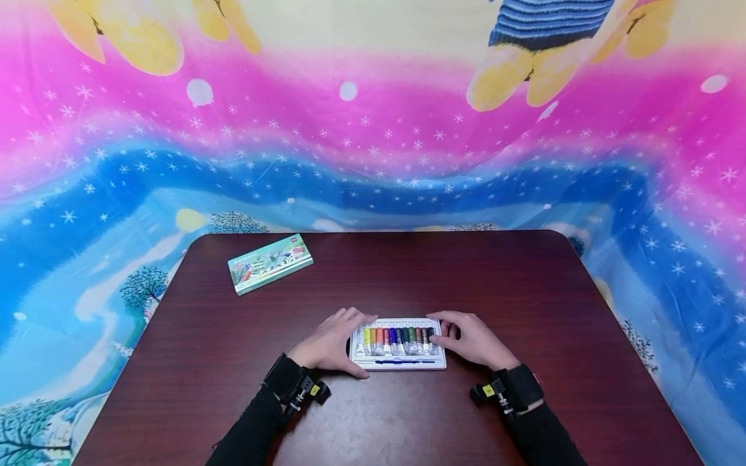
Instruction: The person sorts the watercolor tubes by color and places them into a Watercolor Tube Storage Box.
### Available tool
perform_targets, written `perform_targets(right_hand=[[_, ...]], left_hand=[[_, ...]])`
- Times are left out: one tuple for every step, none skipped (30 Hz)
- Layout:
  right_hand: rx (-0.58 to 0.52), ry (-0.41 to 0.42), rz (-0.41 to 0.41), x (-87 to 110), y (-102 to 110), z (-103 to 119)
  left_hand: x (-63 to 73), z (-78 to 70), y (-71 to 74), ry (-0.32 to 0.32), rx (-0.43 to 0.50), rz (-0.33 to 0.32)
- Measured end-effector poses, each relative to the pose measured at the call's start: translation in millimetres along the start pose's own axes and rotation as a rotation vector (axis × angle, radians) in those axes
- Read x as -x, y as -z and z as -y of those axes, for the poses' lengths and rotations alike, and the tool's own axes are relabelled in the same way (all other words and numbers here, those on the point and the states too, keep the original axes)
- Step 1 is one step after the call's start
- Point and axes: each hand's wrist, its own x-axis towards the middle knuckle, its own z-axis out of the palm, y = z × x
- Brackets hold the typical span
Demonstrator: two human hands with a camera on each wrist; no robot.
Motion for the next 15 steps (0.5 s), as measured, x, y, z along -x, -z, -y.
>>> perform_targets(right_hand=[[0.010, -0.004, -0.004, -0.6, -0.6, 0.3], [0.019, -0.008, -0.008, -1.1, -1.1, 1.1], [0.025, -0.010, -0.012, -1.6, -1.4, 1.6], [0.029, -0.012, -0.016, -2.1, -1.8, 2.2], [0.032, -0.011, -0.022, -2.6, -2.0, 2.8], [0.031, -0.008, -0.027, -3.0, -2.1, 3.1], [0.028, -0.005, -0.034, -3.2, -2.2, 3.0], [0.024, 0.001, -0.043, -3.3, -2.1, 2.6], [0.018, 0.008, -0.052, -3.2, -2.1, 1.7], [0.015, 0.017, -0.061, -2.9, -2.0, 1.0], [0.008, 0.026, -0.067, -2.4, -1.7, 0.2], [-0.001, 0.038, -0.070, -1.6, -1.4, -0.9], [-0.012, 0.054, -0.072, -1.0, -1.1, -2.1], [-0.023, 0.071, -0.065, -0.3, -0.6, -2.6], [-0.034, 0.087, -0.053, 0.3, -0.2, -3.0]], left_hand=[[0.3, 0.1, 0.4, 0.003, 0.001, 0.003], [0.5, 0.2, 0.8, 0.005, 0.002, 0.006], [0.8, 0.4, 1.0, 0.006, 0.004, 0.008], [1.1, 0.6, 1.2, 0.006, 0.006, 0.010], [1.4, 0.8, 1.4, 0.004, 0.008, 0.012], [1.8, 1.1, 1.6, 0.002, 0.011, 0.014], [2.1, 1.5, 1.7, -0.002, 0.012, 0.015], [2.6, 1.9, 1.7, -0.006, 0.016, 0.017], [3.1, 2.4, 1.5, -0.012, 0.021, 0.018], [3.4, 3.0, 1.3, -0.018, 0.026, 0.018], [3.6, 3.5, 1.1, -0.026, 0.032, 0.015], [3.7, 4.2, 0.7, -0.036, 0.036, 0.008], [3.5, 4.8, 0.6, -0.046, 0.043, -0.003], [3.3, 5.4, 0.5, -0.056, 0.050, -0.014], [3.2, 5.9, 0.8, -0.063, 0.057, -0.027]])
